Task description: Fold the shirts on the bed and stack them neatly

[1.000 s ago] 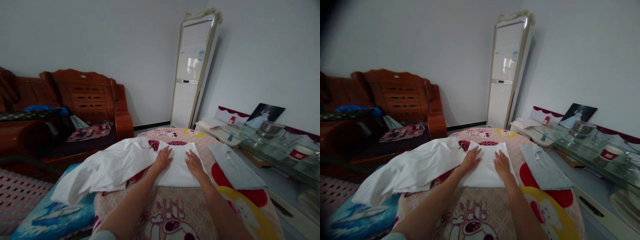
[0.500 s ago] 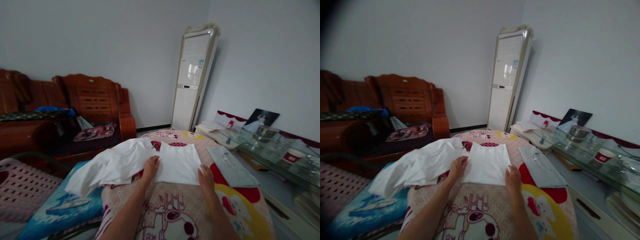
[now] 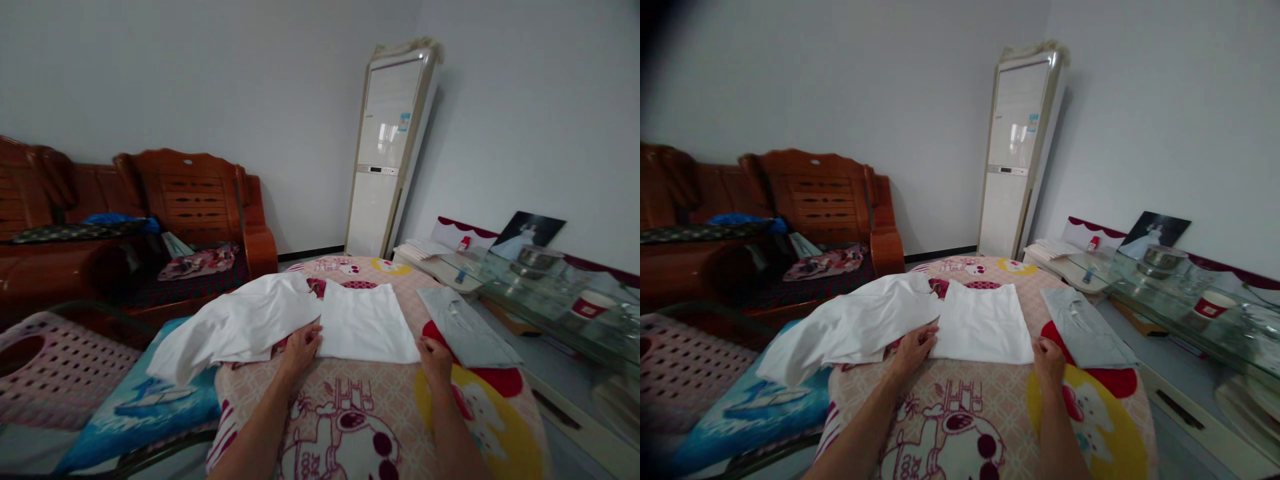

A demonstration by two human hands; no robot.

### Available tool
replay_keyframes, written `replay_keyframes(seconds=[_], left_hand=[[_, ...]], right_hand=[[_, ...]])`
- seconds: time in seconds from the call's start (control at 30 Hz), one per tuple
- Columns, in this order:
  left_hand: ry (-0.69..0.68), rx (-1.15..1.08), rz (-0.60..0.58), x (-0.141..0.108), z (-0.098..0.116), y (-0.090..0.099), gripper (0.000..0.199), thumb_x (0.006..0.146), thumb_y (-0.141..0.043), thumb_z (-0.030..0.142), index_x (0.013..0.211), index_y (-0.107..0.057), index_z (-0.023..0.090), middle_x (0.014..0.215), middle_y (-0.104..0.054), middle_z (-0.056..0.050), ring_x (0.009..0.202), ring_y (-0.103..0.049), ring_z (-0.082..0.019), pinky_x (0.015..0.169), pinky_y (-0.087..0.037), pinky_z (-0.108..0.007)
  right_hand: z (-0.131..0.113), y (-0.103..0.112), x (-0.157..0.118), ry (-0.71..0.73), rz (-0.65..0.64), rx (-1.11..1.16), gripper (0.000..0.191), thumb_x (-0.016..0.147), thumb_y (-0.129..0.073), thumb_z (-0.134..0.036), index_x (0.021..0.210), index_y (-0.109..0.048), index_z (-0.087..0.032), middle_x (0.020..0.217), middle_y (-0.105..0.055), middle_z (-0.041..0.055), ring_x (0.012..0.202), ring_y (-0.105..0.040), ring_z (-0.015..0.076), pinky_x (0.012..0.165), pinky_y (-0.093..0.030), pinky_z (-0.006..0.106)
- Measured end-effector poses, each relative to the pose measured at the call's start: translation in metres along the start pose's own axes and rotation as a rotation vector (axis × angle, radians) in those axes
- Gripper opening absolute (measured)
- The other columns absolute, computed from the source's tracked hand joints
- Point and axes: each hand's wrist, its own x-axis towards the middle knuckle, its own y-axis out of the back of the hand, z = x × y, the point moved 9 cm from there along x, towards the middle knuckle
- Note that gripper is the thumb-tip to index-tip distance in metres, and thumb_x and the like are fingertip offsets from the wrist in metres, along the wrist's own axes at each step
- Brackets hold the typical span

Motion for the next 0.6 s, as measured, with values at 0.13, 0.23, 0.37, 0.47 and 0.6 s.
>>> replay_keyframes(seconds=[0.13, 0.23, 0.37, 0.47, 0.6], left_hand=[[-0.030, -0.154, -0.155, -0.002, 0.004, -0.010, 0.050, 0.080, -0.055, 0.039, 0.121, -0.061, 0.011, 0.060, -0.050, 0.005, 0.050, -0.045, -0.010, 0.051, -0.035, -0.021], [-0.025, -0.221, -0.270, -0.006, 0.005, -0.018, 0.056, 0.079, -0.058, 0.042, 0.127, -0.057, 0.013, 0.062, -0.046, 0.006, 0.046, -0.038, -0.007, 0.046, -0.030, -0.019], [0.005, -0.243, -0.264, -0.005, 0.001, -0.020, 0.056, 0.078, -0.057, 0.042, 0.126, -0.057, 0.013, 0.060, -0.045, 0.006, 0.044, -0.036, -0.006, 0.044, -0.026, -0.019], [0.015, -0.205, -0.177, -0.001, -0.003, -0.014, 0.055, 0.075, -0.058, 0.041, 0.121, -0.061, 0.011, 0.060, -0.048, 0.005, 0.047, -0.040, -0.008, 0.047, -0.030, -0.020], [-0.016, -0.120, -0.202, -0.001, 0.002, -0.014, 0.049, 0.074, -0.060, 0.040, 0.113, -0.067, 0.011, 0.060, -0.050, 0.003, 0.052, -0.043, -0.010, 0.049, -0.032, -0.021]], right_hand=[[-0.005, -0.003, 0.002, 0.063, -0.002, 0.046, 0.043, 0.072, -0.052, -0.058, 0.054, -0.059, -0.020, 0.087, -0.071, 0.0130, 0.084, -0.063, 0.0251, 0.082, -0.045, 0.036], [-0.003, -0.001, 0.002, 0.080, 0.025, 0.074, 0.041, 0.069, -0.057, -0.057, 0.049, -0.056, -0.021, 0.087, -0.071, 0.0122, 0.083, -0.063, 0.0242, 0.084, -0.045, 0.035], [0.002, -0.001, 0.004, 0.053, -0.024, 0.136, 0.037, 0.069, -0.058, -0.053, 0.051, -0.060, -0.021, 0.093, -0.072, 0.0124, 0.087, -0.064, 0.0244, 0.085, -0.046, 0.035], [-0.001, -0.002, 0.004, 0.054, -0.047, 0.150, 0.037, 0.070, -0.058, -0.053, 0.050, -0.059, -0.021, 0.091, -0.072, 0.0114, 0.087, -0.064, 0.0241, 0.085, -0.046, 0.035], [-0.006, -0.002, 0.002, 0.067, -0.045, 0.149, 0.037, 0.067, -0.062, -0.051, 0.045, -0.056, -0.022, 0.089, -0.072, 0.0103, 0.086, -0.064, 0.0234, 0.084, -0.047, 0.035]])
